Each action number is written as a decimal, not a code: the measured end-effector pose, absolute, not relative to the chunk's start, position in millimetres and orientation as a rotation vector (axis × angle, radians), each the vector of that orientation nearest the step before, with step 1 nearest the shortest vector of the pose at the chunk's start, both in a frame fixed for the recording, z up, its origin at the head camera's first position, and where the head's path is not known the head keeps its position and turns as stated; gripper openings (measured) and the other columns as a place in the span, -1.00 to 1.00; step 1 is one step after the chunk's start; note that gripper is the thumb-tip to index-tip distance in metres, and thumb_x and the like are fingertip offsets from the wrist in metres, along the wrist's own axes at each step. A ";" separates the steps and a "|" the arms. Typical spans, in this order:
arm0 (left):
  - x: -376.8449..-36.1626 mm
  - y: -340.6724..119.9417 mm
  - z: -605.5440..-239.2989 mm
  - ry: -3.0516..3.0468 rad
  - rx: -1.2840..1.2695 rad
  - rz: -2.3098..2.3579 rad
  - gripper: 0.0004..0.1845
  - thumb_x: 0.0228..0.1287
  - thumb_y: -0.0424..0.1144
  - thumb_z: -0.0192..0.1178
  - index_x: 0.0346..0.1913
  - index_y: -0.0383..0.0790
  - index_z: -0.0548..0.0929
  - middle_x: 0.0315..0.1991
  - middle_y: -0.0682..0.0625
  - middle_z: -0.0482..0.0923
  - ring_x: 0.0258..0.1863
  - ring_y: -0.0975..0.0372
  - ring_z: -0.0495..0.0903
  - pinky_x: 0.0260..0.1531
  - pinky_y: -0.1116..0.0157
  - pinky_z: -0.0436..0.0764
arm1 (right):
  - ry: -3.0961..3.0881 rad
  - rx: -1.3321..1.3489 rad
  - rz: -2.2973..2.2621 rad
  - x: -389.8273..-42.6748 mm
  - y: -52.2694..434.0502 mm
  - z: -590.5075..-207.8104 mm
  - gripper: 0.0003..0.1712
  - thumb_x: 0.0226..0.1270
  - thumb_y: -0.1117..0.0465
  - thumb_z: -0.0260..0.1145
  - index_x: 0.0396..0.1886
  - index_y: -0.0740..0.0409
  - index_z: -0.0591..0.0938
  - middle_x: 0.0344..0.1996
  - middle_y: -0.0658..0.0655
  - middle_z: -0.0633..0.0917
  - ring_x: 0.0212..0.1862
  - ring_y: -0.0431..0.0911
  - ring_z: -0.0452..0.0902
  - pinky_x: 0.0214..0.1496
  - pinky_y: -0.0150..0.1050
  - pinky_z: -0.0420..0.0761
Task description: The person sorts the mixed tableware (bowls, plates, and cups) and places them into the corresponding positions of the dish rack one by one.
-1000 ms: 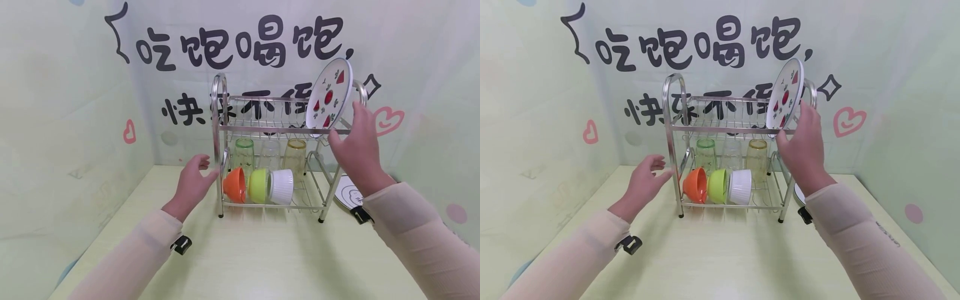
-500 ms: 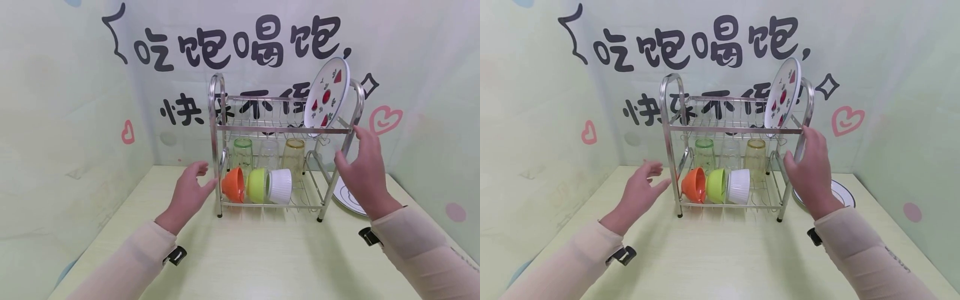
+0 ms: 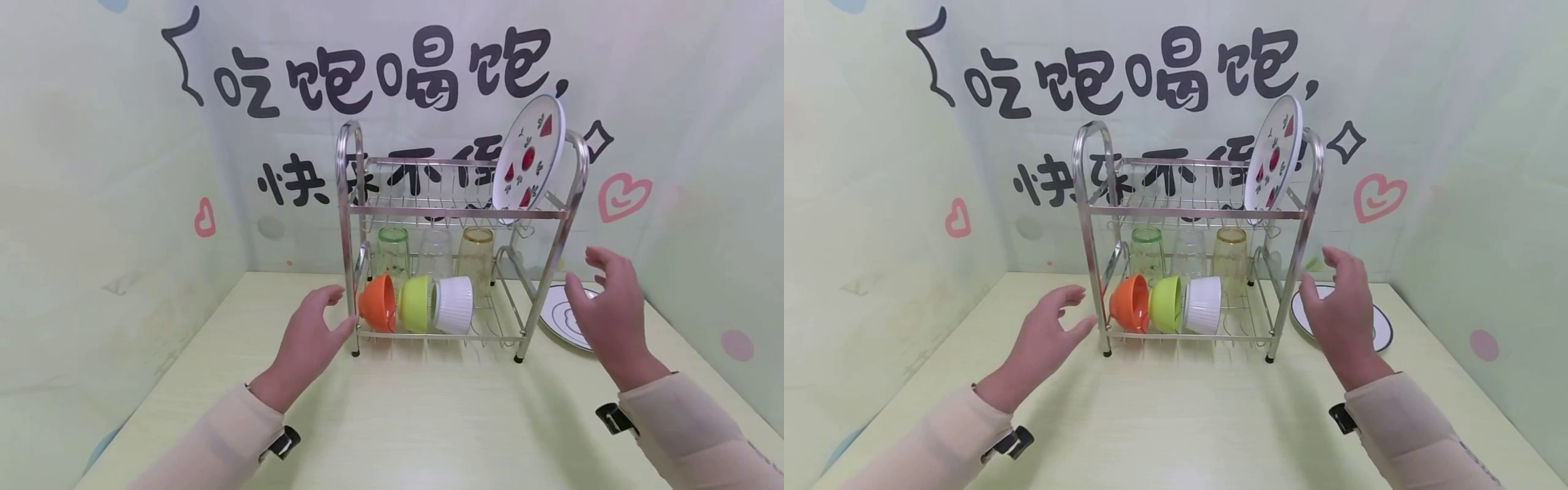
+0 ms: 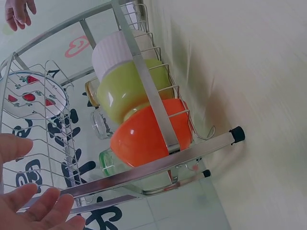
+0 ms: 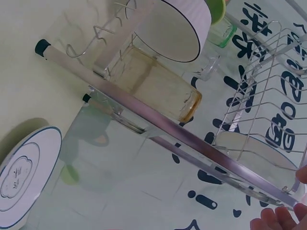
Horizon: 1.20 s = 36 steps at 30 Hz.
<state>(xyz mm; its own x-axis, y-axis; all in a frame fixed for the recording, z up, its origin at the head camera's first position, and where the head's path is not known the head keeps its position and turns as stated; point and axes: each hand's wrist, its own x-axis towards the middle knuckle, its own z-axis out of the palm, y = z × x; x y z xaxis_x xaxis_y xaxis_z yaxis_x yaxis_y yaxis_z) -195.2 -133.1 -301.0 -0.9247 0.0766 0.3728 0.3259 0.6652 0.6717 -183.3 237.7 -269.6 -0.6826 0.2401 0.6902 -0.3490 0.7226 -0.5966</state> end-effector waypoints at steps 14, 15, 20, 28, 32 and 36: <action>-184.1 -124.1 -315.0 -2.522 -0.411 -1.080 -0.53 0.21 -0.30 0.30 0.18 -0.33 0.51 0.12 -0.18 0.51 0.15 0.01 0.47 0.12 0.01 0.52 | -2.281 -0.256 1.107 -190.2 277.3 -299.8 -0.47 0.38 0.20 0.11 0.27 0.37 0.37 0.15 0.28 0.50 0.13 0.00 0.46 0.00 -0.43 0.43; -183.3 -123.5 -316.2 -2.516 -0.419 -1.079 -0.53 0.21 -0.31 0.30 0.18 -0.33 0.51 0.12 -0.17 0.52 0.15 0.01 0.48 0.11 0.01 0.52 | -2.303 -0.270 1.106 -191.2 280.5 -301.4 -0.45 0.39 0.19 0.09 0.28 0.38 0.35 0.16 0.30 0.49 0.16 0.08 0.45 -0.01 -0.39 0.41; -180.5 -120.4 -322.3 -2.499 -0.454 -1.057 -0.53 0.18 -0.33 0.30 0.16 -0.35 0.52 0.10 -0.16 0.53 0.14 0.01 0.49 0.12 0.02 0.51 | -2.416 -0.374 1.130 -198.5 300.2 -310.4 -0.36 0.41 0.15 0.04 0.36 0.44 0.24 0.23 0.43 0.41 0.24 0.25 0.36 0.03 -0.12 0.41; -177.2 -114.3 -329.7 -2.536 -0.452 -1.029 -0.50 0.16 -0.31 0.34 0.17 -0.35 0.52 0.10 -0.13 0.53 0.15 0.04 0.49 0.12 0.06 0.52 | -2.475 -0.541 1.182 -208.1 325.2 -324.2 -0.30 0.37 0.17 -0.02 0.36 0.55 0.14 0.25 0.55 0.32 0.26 0.36 0.25 0.22 0.16 0.32; -174.9 -110.3 -332.2 -2.529 -0.472 -1.022 -0.51 0.15 -0.32 0.35 0.15 -0.35 0.53 0.08 -0.12 0.54 0.13 0.05 0.50 0.11 0.06 0.52 | -2.508 -0.626 1.172 -211.9 334.7 -329.9 -0.28 0.35 0.16 -0.01 0.33 0.61 0.14 0.22 0.58 0.31 0.24 0.39 0.22 0.23 0.18 0.30; -172.9 -105.5 -334.8 -2.484 -0.534 -0.999 -0.55 0.12 -0.38 0.36 0.10 -0.33 0.55 0.04 -0.10 0.56 0.09 0.06 0.52 0.09 0.07 0.53 | -2.545 -0.688 1.167 -214.7 345.7 -336.4 -0.26 0.35 0.14 -0.01 0.32 0.65 0.12 0.24 0.62 0.27 0.27 0.43 0.16 0.28 0.20 0.24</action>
